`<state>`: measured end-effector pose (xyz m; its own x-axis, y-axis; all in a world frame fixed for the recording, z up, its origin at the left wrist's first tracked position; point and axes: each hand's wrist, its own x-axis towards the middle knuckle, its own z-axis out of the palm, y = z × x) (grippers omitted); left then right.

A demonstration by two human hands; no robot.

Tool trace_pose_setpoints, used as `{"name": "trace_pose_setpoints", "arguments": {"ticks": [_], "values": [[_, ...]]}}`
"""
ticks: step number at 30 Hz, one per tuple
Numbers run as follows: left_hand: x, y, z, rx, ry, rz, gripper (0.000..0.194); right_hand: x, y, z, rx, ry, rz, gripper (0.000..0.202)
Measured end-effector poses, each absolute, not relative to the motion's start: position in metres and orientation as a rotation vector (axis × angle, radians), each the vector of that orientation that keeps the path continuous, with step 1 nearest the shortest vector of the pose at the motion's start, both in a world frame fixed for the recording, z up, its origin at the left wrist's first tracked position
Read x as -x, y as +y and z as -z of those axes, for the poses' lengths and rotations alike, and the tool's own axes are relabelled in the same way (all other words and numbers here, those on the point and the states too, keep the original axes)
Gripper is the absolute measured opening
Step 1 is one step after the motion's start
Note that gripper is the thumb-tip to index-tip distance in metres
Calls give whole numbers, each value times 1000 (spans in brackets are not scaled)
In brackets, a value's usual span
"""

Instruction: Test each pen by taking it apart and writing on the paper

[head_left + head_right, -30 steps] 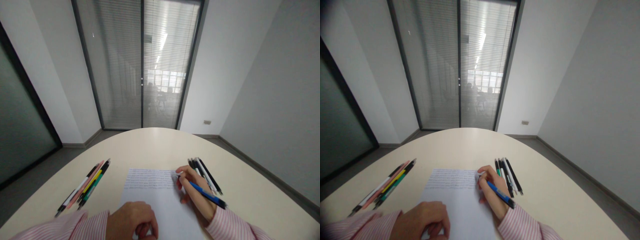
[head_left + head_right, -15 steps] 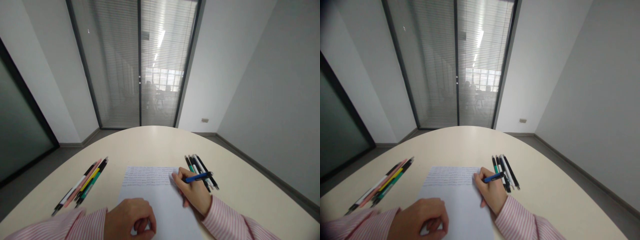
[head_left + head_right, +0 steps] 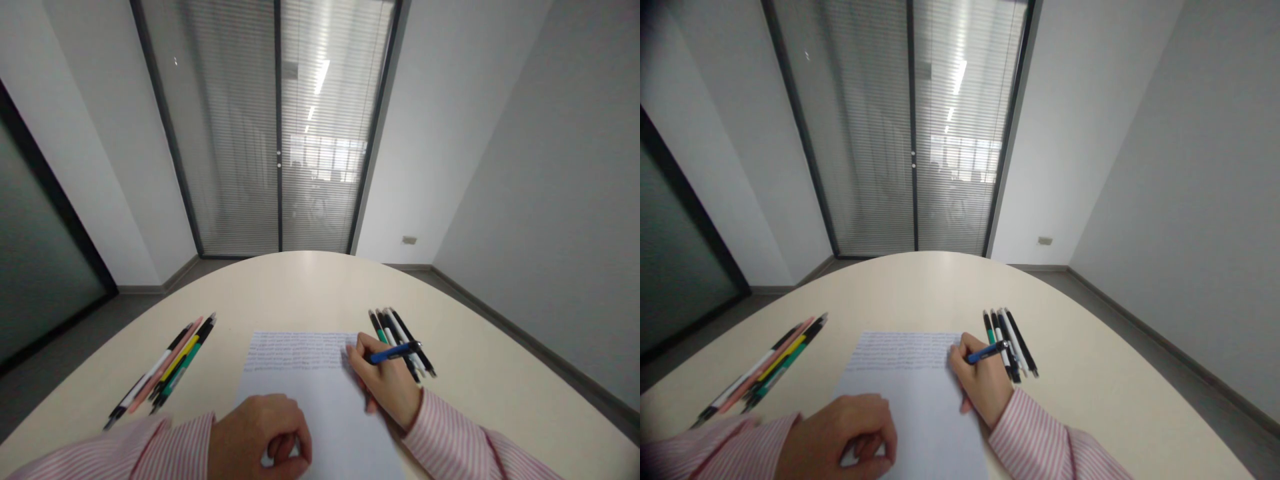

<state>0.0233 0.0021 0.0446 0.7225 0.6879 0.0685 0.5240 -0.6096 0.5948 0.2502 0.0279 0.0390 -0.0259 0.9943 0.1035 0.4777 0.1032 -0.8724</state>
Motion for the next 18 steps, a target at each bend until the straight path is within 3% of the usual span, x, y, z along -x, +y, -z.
{"name": "trace_pose_setpoints", "arguments": {"ticks": [18], "values": [[-23, 2, -47, -2345, 909, -402, 16, -252, 29, -38, 1533, -1671, -684, 27]]}}
